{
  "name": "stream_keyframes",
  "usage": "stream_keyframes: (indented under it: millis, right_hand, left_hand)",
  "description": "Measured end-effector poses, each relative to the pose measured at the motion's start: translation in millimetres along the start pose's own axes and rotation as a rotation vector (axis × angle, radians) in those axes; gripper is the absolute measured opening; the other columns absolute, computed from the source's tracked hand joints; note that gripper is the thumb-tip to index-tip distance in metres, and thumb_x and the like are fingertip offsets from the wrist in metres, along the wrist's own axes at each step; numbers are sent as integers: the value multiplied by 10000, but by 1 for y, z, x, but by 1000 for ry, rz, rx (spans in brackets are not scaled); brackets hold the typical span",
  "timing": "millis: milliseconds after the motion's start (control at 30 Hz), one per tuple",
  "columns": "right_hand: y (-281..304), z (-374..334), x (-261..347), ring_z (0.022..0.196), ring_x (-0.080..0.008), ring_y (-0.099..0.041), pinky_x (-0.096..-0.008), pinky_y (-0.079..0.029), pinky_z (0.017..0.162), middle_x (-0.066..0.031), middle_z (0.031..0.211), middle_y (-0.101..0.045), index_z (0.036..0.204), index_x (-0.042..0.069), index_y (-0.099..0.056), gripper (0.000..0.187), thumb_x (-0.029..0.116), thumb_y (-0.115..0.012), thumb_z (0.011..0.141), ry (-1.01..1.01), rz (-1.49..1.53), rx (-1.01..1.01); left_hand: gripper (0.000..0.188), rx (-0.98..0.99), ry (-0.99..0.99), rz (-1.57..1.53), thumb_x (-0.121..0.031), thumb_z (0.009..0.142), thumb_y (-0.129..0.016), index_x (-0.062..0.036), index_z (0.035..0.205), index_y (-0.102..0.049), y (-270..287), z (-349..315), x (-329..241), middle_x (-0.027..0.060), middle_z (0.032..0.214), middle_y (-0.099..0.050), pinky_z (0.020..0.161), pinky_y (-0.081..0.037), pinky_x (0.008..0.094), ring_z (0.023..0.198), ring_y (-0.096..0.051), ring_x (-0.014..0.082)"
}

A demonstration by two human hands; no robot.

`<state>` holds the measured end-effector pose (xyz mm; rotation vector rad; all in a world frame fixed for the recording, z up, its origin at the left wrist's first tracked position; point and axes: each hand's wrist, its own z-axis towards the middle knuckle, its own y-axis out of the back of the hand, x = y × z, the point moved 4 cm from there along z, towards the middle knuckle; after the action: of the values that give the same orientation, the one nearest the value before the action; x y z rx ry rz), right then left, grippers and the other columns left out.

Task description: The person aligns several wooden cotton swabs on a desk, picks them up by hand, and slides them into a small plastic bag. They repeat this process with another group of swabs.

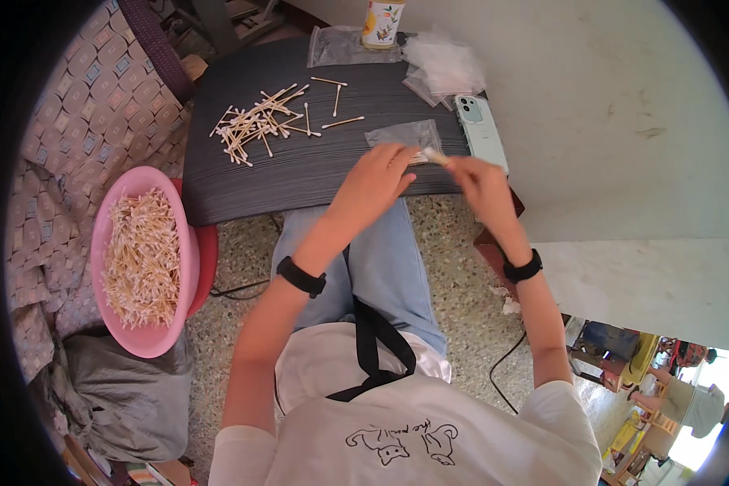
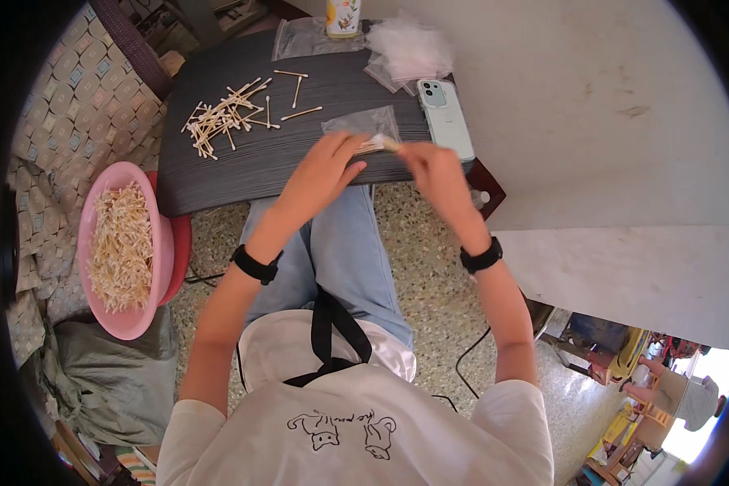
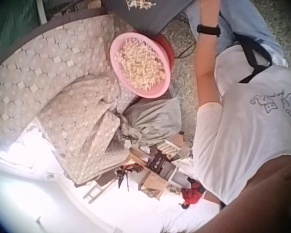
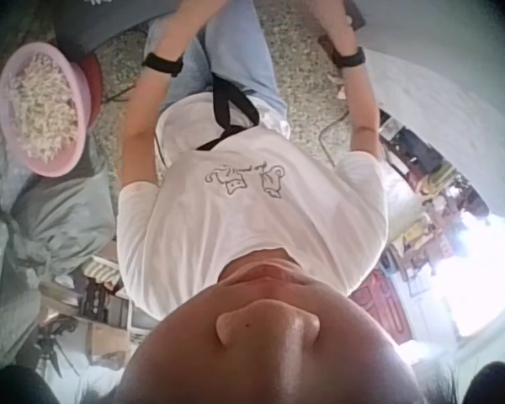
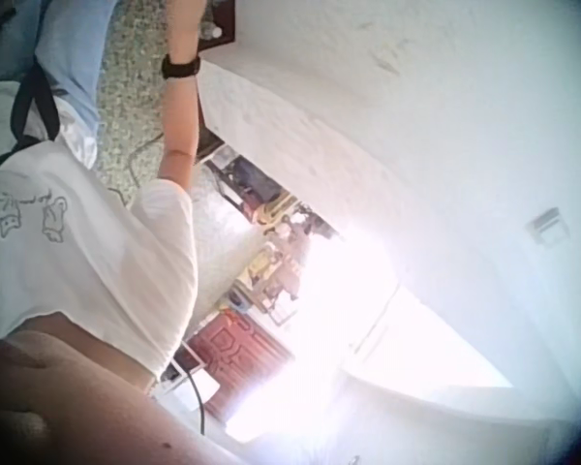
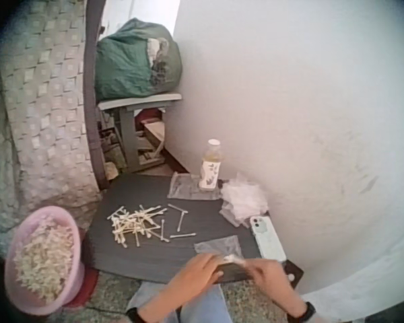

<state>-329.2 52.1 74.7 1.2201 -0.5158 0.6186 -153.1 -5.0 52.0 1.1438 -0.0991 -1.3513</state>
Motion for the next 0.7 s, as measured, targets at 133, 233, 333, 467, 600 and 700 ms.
stream_keyframes:
  millis: [133, 233, 333, 467, 600, 700]
  right_hand:
    - [16, 15, -38, 700, -396, -611, -421, -480, 619, -236, 799, -633, 910, -15, -685, 145, 104, -606, 883, -67, -324, -66]
    - [6, 19, -39, 712, -405, -616, -448, -480, 622, -236, 810, -641, 892, -17, -687, 153, 112, -604, 886, 52, -402, -76]
    - [0, 18, -34, 702, -405, -608, -457, -474, 621, -227, 785, -636, 882, -23, -674, 151, 108, -600, 886, 78, -293, -52]
    - [-9, 9, -10, 703, -405, -607, -461, -473, 626, -226, 785, -633, 877, -32, -665, 145, 99, -604, 879, 80, -190, -34]
    - [-22, 7, -4, 696, -402, -605, -458, -469, 619, -220, 776, -628, 889, -34, -661, 140, 94, -604, 876, 115, -164, -3]
    - [-27, 4, -6, 686, -398, -599, -459, -462, 608, -214, 764, -622, 892, -32, -656, 140, 94, -596, 881, 120, -131, -19]
  left_hand:
    - [328, -141, 20, 176, -76, 850, -607, -64, 1178, -604, -14, 5, 8, 77, 1144, -601, 970, -423, 411, 1088, -552, 300]
    - [282, -59, 30, 225, -30, 833, -600, -58, 1109, -649, -20, 0, 20, 72, 1141, -616, 1012, -407, 405, 1118, -550, 284]
    - [249, -53, 9, 242, 0, 817, -598, -56, 1045, -681, -12, -5, 26, 75, 1126, -628, 1058, -381, 420, 1145, -547, 271]
    - [246, -18, 31, 301, 7, 808, -603, -62, 1030, -683, 7, -8, 33, 74, 1137, -626, 1080, -365, 444, 1158, -548, 264]
    - [138, -161, 115, 192, -115, 775, -694, -56, 898, -688, 12, -2, 23, 81, 1076, -623, 1064, -375, 455, 1084, -569, 278]
    - [166, -213, 166, 97, -189, 746, -741, -47, 805, -676, -3, -1, 14, 83, 1006, -611, 1060, -375, 459, 1014, -577, 286]
